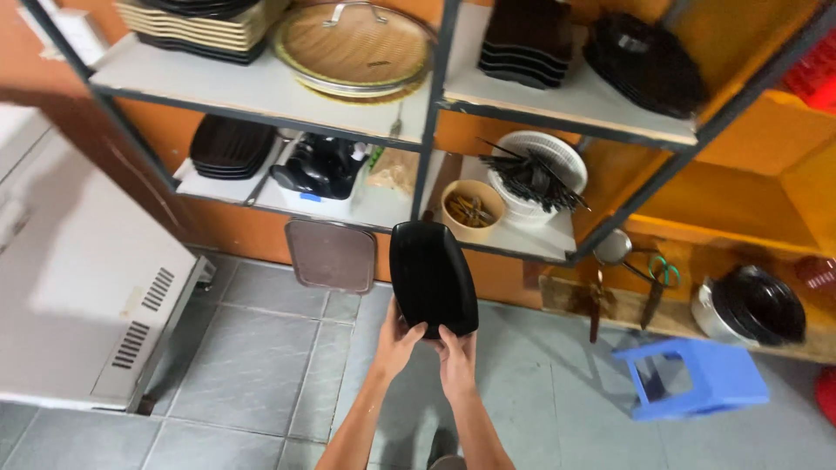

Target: Organizing and moving various kitchen containers and utensils in a restaurant kitchen environment.

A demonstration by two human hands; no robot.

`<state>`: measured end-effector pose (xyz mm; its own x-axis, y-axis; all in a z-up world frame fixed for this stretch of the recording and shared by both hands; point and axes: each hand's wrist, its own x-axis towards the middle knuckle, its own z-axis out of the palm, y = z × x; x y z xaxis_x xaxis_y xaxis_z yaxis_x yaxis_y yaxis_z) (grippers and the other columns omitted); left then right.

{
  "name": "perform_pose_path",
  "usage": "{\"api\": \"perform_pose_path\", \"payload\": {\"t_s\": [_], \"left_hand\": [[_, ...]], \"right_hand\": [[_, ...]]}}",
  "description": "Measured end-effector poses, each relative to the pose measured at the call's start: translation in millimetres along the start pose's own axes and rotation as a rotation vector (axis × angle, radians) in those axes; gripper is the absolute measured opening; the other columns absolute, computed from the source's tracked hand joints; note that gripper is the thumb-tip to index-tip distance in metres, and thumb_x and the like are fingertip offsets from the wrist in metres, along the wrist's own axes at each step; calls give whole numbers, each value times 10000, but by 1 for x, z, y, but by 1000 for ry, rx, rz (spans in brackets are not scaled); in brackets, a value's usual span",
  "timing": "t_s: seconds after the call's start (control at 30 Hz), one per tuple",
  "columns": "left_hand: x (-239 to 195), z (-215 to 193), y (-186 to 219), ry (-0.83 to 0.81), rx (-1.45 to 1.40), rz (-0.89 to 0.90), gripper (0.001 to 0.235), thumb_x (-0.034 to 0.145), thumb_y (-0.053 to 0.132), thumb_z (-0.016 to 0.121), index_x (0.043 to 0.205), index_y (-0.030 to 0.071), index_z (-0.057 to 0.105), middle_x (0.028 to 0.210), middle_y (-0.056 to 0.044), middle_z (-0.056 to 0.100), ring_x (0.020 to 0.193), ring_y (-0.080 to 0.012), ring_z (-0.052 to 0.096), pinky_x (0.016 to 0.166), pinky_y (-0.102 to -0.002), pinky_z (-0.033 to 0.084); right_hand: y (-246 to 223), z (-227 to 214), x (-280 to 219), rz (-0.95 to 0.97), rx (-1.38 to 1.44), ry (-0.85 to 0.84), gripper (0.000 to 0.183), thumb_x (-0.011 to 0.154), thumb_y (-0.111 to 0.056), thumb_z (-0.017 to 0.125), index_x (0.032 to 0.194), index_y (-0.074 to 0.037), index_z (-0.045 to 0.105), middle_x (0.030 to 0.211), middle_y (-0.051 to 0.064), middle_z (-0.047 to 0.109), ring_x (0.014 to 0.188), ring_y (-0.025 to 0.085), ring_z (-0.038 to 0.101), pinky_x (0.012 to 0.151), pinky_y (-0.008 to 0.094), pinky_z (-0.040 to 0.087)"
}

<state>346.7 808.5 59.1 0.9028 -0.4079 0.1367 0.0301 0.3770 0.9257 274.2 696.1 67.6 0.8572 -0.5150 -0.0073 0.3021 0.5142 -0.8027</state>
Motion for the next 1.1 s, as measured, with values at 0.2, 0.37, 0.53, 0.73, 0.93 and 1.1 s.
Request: {"api": "perform_pose_path", "payload": {"t_s": [0.2,0.37,0.53,0.73,0.93,1.1], "left_hand": [[-8,-37,8,287,31,185,626,943,2,609,1530,-20,392,1380,-152,611,1274,-179,574,1067,-315,460],[-17,-66,21,541,44,178,559,951,4,601,1482,-16,426,1289,-155,666,1176,-186,616,1011,-328,491],[-34,-83,31,670,-46,246,544,940,17,563,1471,5,445,1267,-119,668,1176,-170,613,1026,-318,474],[-25,-160,34,922,9,277,492,874,-1,546,1363,-24,595,1136,-118,693,1042,-180,628,953,-325,494],[23,-241,71,902,17,318,554,853,18,497,1400,-5,576,1131,-83,699,974,-125,623,903,-278,500],[81,-337,71,763,16,227,659,846,-1,551,1505,11,544,1015,-134,660,893,-153,599,850,-288,500]], "right_hand": [[5,35,4,81,-293,-221,455,976,-223,681,1328,42,564,1171,120,696,1024,228,687,731,391,598],[31,49,9,240,-306,-327,496,933,-245,688,1320,15,517,1085,133,731,900,268,756,722,378,606],[26,75,-2,299,-337,-464,496,943,-255,648,1358,-24,504,1108,110,720,890,242,745,745,360,605],[61,121,14,314,-341,-607,568,934,-181,627,1458,-59,443,1105,136,691,901,249,740,738,380,598],[145,178,54,389,-276,-590,588,954,-159,569,1487,-66,339,1115,149,694,888,256,732,742,384,591],[211,259,89,287,-194,-459,396,1038,-222,575,1298,35,426,1029,227,696,872,304,772,772,415,607]]}}
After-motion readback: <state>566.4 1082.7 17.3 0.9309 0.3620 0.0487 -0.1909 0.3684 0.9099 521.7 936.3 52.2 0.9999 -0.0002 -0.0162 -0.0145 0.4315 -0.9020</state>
